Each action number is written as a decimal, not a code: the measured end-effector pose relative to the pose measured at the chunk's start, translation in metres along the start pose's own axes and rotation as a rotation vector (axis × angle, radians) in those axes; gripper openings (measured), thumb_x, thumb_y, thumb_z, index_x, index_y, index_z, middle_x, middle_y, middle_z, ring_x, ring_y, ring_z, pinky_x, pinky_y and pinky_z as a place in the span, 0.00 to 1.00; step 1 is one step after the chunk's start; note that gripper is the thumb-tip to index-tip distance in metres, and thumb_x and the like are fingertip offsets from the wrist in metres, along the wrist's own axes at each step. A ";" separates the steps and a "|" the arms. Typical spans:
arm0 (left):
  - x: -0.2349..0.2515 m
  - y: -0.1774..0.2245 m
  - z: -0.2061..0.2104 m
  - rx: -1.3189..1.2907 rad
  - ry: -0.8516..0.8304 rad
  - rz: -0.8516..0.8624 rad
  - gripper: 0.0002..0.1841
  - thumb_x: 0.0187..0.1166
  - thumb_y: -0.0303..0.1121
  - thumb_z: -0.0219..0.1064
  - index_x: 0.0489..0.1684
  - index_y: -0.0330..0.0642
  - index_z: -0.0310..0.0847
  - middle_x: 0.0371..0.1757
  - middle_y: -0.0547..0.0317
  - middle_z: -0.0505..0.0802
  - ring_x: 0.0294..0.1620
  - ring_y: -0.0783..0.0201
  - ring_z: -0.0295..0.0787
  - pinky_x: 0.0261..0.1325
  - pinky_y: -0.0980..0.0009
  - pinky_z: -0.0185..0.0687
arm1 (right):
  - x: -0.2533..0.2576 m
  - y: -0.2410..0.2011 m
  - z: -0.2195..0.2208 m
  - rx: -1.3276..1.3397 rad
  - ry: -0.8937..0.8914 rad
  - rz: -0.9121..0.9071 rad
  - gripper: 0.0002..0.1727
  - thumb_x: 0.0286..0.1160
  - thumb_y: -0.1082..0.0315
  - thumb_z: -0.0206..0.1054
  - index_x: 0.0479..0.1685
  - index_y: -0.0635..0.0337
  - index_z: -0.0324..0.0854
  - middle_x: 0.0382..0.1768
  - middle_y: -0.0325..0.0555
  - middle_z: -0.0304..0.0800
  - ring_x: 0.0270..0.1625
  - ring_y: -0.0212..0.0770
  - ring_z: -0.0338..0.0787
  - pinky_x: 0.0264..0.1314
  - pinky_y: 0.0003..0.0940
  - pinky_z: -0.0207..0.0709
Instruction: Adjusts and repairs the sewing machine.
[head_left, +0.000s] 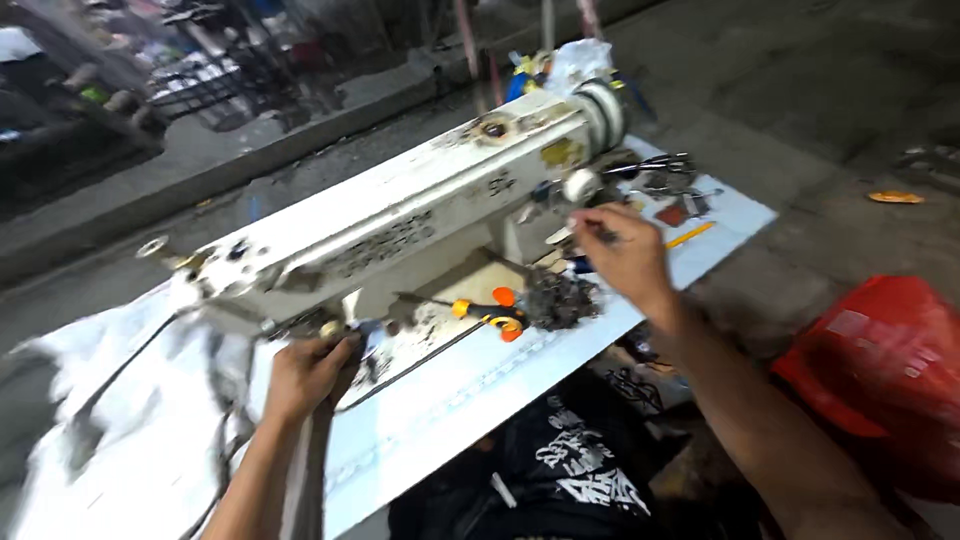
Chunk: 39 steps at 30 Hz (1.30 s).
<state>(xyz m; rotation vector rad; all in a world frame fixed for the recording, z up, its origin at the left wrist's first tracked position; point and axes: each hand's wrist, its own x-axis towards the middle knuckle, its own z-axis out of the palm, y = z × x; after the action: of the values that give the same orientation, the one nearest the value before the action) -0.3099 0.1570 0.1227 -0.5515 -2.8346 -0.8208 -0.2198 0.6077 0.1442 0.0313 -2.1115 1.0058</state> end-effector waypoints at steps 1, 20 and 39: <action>0.000 0.004 -0.009 -0.005 -0.070 -0.032 0.17 0.82 0.41 0.68 0.42 0.32 0.92 0.40 0.42 0.94 0.44 0.51 0.92 0.56 0.43 0.83 | 0.001 -0.002 0.002 0.029 -0.030 0.002 0.12 0.80 0.65 0.71 0.53 0.63 0.91 0.49 0.52 0.93 0.48 0.38 0.93 0.54 0.34 0.88; 0.005 -0.018 -0.007 -0.132 -0.008 0.122 0.07 0.75 0.32 0.75 0.28 0.42 0.93 0.32 0.62 0.94 0.38 0.73 0.88 0.49 0.69 0.83 | -0.025 0.019 0.012 -0.004 -0.021 0.051 0.19 0.81 0.62 0.69 0.49 0.74 0.88 0.44 0.59 0.91 0.42 0.31 0.89 0.49 0.24 0.83; -0.001 -0.032 0.000 -0.153 0.007 0.133 0.10 0.79 0.36 0.71 0.31 0.41 0.92 0.33 0.60 0.92 0.39 0.68 0.88 0.49 0.64 0.85 | -0.031 0.010 0.022 -0.024 0.017 0.007 0.17 0.82 0.65 0.67 0.48 0.78 0.86 0.42 0.61 0.90 0.42 0.32 0.89 0.51 0.26 0.83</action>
<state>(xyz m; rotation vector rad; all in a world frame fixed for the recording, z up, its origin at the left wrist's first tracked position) -0.3215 0.1312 0.1067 -0.7462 -2.7085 -1.0170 -0.2154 0.5909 0.1086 0.0029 -2.1089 0.9819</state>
